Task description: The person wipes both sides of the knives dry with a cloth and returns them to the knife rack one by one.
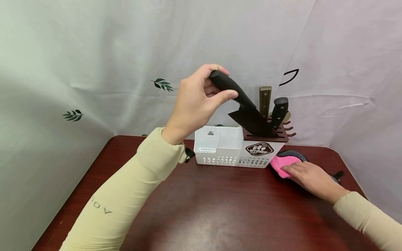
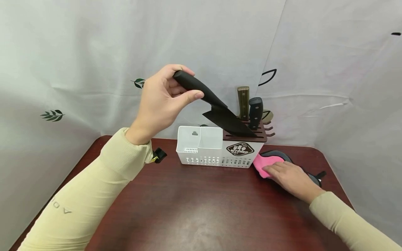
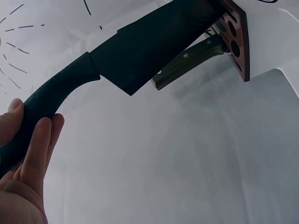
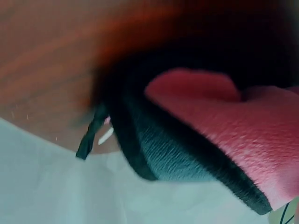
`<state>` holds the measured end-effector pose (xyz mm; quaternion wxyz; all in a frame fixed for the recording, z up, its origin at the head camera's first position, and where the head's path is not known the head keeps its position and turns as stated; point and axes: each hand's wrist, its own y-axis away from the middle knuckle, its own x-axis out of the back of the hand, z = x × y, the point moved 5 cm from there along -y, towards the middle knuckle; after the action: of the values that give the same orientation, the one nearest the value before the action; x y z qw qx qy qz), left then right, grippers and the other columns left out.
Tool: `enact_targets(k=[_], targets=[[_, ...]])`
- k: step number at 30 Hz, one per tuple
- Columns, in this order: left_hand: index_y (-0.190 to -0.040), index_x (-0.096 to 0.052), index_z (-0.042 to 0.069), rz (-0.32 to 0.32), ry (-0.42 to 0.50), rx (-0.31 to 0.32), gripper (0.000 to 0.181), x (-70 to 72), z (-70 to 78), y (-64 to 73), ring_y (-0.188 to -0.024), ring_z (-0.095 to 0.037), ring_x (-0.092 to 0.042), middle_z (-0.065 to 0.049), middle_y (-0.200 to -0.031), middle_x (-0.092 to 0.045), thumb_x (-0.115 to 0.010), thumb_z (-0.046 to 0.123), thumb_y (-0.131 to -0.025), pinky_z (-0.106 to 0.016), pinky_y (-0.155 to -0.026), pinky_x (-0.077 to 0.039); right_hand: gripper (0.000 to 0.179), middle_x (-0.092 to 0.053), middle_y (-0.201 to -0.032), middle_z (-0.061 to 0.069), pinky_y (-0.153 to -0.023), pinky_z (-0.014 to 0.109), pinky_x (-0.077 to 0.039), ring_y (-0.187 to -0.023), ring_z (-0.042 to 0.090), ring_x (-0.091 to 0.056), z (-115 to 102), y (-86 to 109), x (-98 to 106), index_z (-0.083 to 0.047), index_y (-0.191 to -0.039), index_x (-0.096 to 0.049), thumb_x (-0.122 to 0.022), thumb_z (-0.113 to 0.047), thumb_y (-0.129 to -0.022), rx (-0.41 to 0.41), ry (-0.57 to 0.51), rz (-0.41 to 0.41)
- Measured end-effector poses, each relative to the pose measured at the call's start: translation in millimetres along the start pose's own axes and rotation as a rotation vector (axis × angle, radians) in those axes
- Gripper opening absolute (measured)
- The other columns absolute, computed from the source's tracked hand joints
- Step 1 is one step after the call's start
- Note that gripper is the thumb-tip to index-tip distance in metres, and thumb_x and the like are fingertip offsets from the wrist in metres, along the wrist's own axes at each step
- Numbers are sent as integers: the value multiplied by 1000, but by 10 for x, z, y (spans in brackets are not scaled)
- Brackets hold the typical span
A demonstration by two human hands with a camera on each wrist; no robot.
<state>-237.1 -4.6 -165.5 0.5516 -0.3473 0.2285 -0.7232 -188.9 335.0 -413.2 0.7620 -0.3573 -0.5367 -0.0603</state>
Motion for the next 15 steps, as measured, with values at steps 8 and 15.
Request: enact_targets(k=[8,15], targets=[[-112,-60,-5,-21,-5,13,39,-102,-82,-22,-77,-13,-71,-11,-91,-71,-82,2,-81,-28,-78,-57,62,-70,-98,0,-76,38,-54,-88,16,-65,-191,100,-133,-9,-106,-73,-21,-42,-111,-26,-7,-102],[-111,-61,-4,-43,-45,14,37,-207,-200,-58,-75,-10,-70,-10,-91,-72,-82,4,-82,-26,-76,-57,64,-69,-98,-1,-78,38,-55,-90,16,-65,-259,138,-165,-11,-105,-74,-21,-47,-109,-59,-38,-130]])
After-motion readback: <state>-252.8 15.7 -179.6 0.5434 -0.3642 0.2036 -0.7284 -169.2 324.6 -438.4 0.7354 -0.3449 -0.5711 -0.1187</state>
